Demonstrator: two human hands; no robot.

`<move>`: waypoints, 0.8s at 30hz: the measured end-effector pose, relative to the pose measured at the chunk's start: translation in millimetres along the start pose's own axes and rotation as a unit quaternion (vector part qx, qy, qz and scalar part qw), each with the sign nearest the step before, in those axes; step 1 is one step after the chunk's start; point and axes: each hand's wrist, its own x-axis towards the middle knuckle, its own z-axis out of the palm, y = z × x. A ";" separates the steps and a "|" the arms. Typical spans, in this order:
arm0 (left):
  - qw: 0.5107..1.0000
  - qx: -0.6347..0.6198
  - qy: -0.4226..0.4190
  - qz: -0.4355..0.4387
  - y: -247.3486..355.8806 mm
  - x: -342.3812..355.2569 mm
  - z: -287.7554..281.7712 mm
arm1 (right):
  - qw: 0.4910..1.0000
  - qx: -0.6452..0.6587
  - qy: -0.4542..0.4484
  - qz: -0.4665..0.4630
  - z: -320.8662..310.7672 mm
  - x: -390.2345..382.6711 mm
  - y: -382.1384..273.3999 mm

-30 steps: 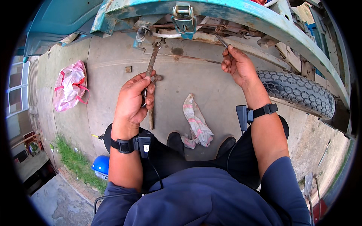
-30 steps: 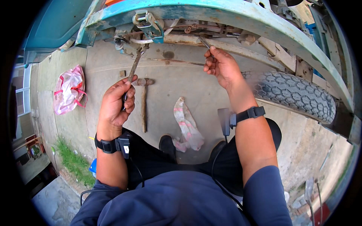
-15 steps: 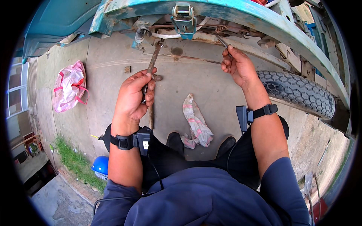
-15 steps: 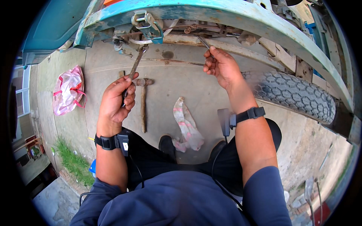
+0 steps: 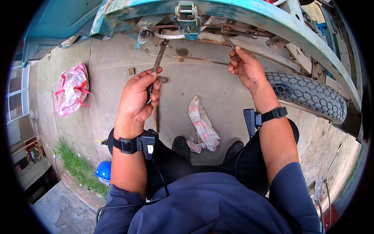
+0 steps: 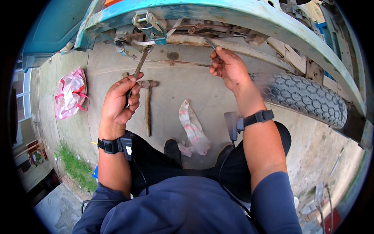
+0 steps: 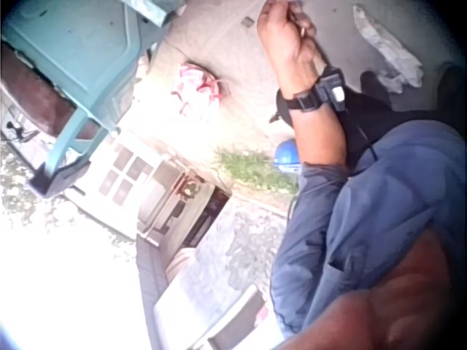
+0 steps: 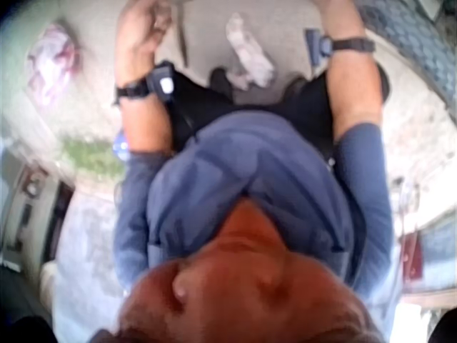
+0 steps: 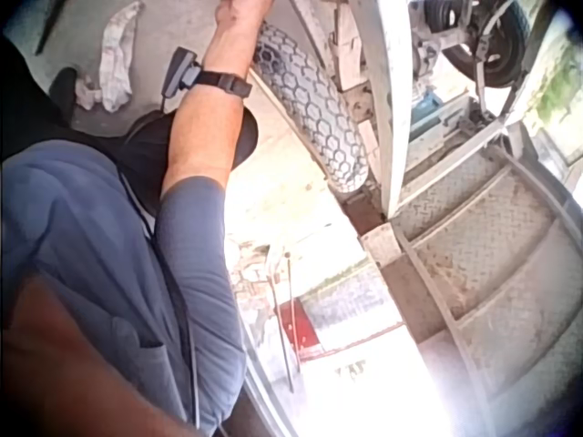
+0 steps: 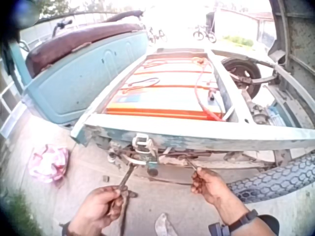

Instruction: The person walks across a cluttered yard, picks up a cloth, and approaches a three-wheeled vehicle. They wipe a wrench with the cloth and then use the wrench to tighten bolts on the vehicle's undercarriage.

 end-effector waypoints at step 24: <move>0.988 -0.069 -0.134 -0.042 -65.8 52.8 74.4 | 1.000 0.012 -0.008 0.003 0.4 -1.7 0.2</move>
